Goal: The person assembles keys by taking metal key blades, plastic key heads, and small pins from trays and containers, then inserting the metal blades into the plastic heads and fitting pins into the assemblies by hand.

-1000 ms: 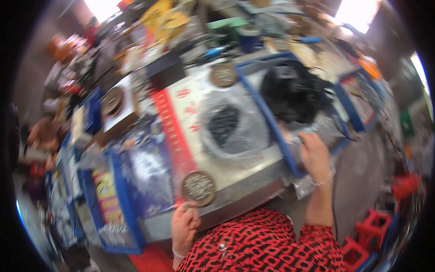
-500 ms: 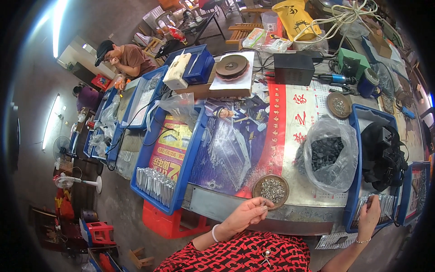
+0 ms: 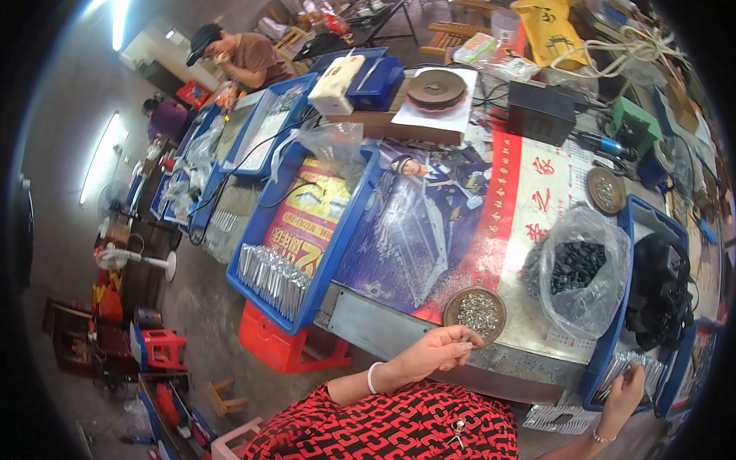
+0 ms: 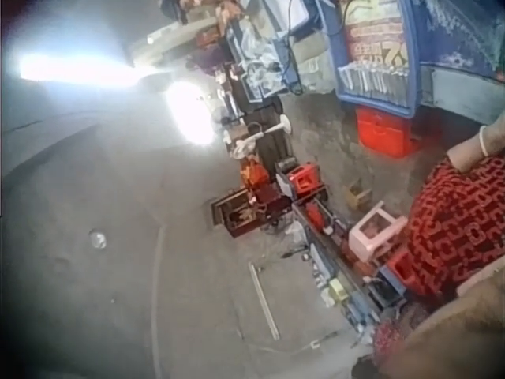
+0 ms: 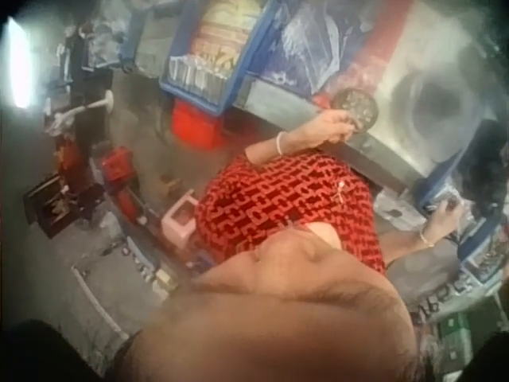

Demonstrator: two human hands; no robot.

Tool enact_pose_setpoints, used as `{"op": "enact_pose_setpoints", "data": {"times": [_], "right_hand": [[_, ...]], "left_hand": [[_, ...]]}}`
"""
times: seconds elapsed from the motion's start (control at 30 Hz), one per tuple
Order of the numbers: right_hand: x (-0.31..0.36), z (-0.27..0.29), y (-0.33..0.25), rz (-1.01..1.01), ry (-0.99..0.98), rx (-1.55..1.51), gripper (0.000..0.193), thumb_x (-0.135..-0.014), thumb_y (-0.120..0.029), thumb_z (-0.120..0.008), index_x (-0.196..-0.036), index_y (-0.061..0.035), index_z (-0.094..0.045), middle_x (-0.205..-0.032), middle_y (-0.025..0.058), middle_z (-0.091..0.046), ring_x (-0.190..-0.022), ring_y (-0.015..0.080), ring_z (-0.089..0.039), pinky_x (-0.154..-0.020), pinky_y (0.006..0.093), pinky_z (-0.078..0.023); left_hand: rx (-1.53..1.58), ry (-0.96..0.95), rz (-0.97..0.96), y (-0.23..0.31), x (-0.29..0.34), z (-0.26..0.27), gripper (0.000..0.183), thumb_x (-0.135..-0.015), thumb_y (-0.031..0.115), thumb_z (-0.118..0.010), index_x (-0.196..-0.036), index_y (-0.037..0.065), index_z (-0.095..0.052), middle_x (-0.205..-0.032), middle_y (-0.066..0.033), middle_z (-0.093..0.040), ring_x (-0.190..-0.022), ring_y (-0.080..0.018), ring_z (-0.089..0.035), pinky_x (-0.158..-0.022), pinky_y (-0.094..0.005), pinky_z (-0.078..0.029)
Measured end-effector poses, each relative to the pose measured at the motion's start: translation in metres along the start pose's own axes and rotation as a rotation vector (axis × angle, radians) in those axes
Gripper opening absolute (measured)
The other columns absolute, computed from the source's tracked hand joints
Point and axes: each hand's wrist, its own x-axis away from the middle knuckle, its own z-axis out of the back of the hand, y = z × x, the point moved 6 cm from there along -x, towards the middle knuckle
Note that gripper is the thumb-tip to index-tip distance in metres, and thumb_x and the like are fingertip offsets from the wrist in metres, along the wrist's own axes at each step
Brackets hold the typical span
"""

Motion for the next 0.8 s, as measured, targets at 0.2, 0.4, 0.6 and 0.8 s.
{"op": "enact_pose_setpoints", "data": {"times": [0.2,0.4,0.6,0.8], "right_hand": [[0.013,0.027,-0.006,-0.006,0.073,0.032,0.013,-0.084,-0.001,-0.05,-0.095,0.0035,-0.049,-0.08,0.0113,-0.051,-0.07,0.0165,-0.05,-0.065,0.0263,-0.042],[0.019,0.061,-0.149,0.061,0.1,-0.1,0.013,-0.088,-0.009,-0.054,-0.099,-0.0023,-0.054,-0.096,0.0085,-0.061,-0.079,0.0134,-0.058,-0.066,0.0297,-0.048],[0.028,0.014,-0.194,0.22,-0.219,-0.891,0.009,-0.086,0.0,-0.047,-0.095,0.0013,-0.049,-0.083,0.0089,-0.054,-0.068,0.0103,-0.05,-0.059,0.02,-0.04],[0.044,-0.072,-0.25,0.093,-0.688,-1.178,0.008,-0.09,-0.006,-0.046,-0.095,-0.0006,-0.045,-0.075,0.0095,-0.057,-0.06,0.0099,-0.054,-0.049,0.0177,-0.041]], "left_hand": [[-0.021,-0.057,-0.051,0.003,-0.004,-0.005,0.024,-0.094,0.019,-0.046,-0.114,0.006,-0.049,-0.072,0.0031,-0.049,-0.056,-0.001,-0.036,-0.049,-0.015,-0.028],[-0.089,0.025,-0.128,0.0,0.001,0.006,0.026,-0.096,0.021,-0.041,-0.117,0.006,-0.041,-0.076,-0.0002,-0.051,-0.055,-0.0021,-0.037,-0.05,-0.0156,-0.03],[-0.128,-0.051,-0.186,0.01,0.003,-0.008,0.017,-0.096,0.019,-0.04,-0.106,0.006,-0.042,-0.073,-0.0007,-0.051,-0.051,-0.0029,-0.037,-0.047,-0.0165,-0.03],[-0.071,0.011,-0.255,0.012,0.02,0.004,0.018,-0.096,0.018,-0.042,-0.108,0.005,-0.043,-0.077,-0.0023,-0.054,-0.055,-0.0044,-0.044,-0.051,-0.0173,-0.036]]}}
